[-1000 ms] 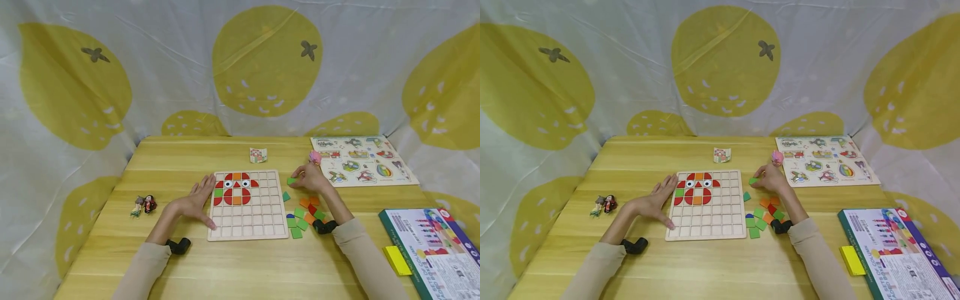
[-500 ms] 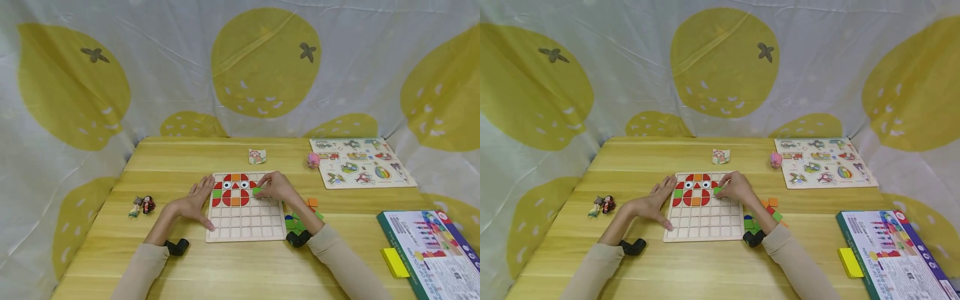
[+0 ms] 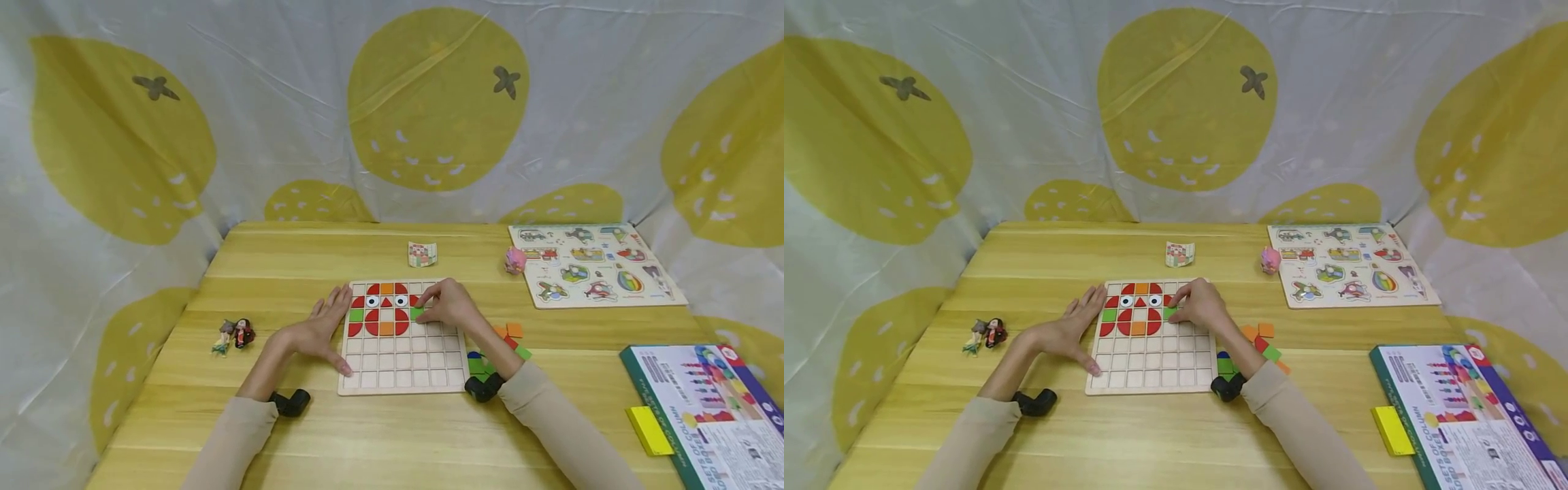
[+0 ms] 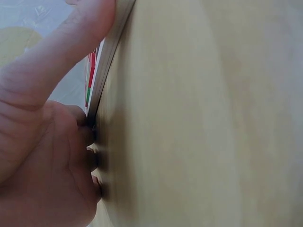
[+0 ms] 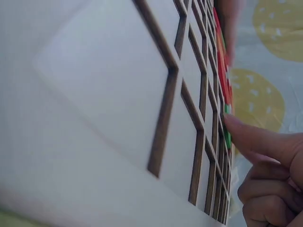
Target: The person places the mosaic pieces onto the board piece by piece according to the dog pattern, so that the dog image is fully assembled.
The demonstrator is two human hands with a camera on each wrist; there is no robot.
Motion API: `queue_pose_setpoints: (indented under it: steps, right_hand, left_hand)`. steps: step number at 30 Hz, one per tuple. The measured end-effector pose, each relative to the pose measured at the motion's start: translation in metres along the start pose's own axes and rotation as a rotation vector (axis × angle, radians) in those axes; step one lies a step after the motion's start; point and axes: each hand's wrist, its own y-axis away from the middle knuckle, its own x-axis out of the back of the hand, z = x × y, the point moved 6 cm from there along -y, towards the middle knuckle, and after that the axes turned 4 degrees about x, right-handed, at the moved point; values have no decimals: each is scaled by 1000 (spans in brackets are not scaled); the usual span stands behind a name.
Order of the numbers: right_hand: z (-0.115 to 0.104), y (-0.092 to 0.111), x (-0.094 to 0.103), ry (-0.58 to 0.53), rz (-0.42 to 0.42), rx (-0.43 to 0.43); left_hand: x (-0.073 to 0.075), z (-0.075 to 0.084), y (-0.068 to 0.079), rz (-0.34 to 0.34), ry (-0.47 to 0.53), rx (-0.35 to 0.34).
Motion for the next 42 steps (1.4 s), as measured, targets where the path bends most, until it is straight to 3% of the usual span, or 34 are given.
queue_pose_setpoints:
  steps: [4,8,13,18,26,36,42]
  right_hand:
    - [0,2,4,-38,-41,19]
    - [5,14,29,-53,-48,49]
    - [27,42,72,-38,-31,48]
    - [58,68,92,11,-60,-19]
    - [90,88,101,-6,-86,-129]
    - [103,90,102,22,-16,-142]
    - [94,78,98,79,14,-72]
  left_hand:
    - [0,1,-1,-1,1,-1]
    - [-1,2,-3,-2,1,-9]
    - [-2,1,-5,-3,6,-4]
    - [-2,-1,-3,-3,11,14]
    - [-5,-4,0,12,26,18]
    - [-7,-2,-3,-1,18,11]
    - [-2,-3,-5,-1,4,14]
